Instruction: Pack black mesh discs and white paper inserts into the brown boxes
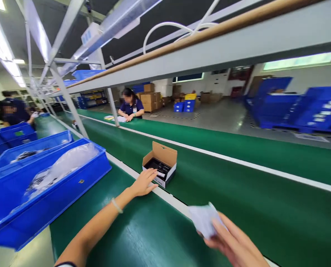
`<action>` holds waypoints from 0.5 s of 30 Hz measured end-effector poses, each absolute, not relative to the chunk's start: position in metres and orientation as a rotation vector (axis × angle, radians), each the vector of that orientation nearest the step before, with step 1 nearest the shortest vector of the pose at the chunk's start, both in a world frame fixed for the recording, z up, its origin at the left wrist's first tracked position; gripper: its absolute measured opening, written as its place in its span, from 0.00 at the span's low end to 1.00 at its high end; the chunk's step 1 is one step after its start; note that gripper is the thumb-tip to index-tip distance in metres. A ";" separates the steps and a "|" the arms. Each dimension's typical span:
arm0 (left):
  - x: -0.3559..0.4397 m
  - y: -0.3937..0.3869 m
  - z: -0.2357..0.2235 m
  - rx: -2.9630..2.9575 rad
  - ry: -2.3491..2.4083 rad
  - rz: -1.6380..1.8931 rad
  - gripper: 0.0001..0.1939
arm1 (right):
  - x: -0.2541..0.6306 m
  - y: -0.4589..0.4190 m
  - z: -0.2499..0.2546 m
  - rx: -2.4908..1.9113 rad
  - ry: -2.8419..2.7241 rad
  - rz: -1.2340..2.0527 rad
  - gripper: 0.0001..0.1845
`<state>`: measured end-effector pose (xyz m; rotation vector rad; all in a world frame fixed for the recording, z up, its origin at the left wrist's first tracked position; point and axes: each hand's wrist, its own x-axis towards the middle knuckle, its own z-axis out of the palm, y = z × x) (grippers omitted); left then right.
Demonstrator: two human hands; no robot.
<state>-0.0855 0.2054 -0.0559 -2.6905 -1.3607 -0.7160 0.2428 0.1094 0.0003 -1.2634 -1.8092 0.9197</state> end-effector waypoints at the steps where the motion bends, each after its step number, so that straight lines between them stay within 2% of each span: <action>1: -0.090 0.191 -0.055 -2.707 -1.378 -0.761 0.27 | 0.234 0.119 0.013 -1.197 -1.784 1.032 0.26; 3: -0.101 0.160 -0.053 -2.741 -1.449 -0.779 0.23 | 0.206 0.151 0.038 -1.066 -1.793 1.132 0.20; 6: -0.116 0.116 -0.056 -2.808 -1.562 -0.700 0.19 | 0.150 0.215 0.057 -1.213 -1.995 0.760 0.06; 7: -0.121 0.105 -0.058 -2.828 -1.587 -0.676 0.19 | 0.132 0.234 0.056 -1.327 -2.083 0.604 0.06; 9: -0.128 0.088 -0.066 -2.861 -1.609 -0.664 0.20 | 0.104 0.263 0.045 -1.439 -2.121 0.503 0.08; 15: -0.137 0.078 -0.085 -2.902 -1.555 -0.753 0.19 | 0.083 0.288 0.000 -1.695 -2.242 0.464 0.10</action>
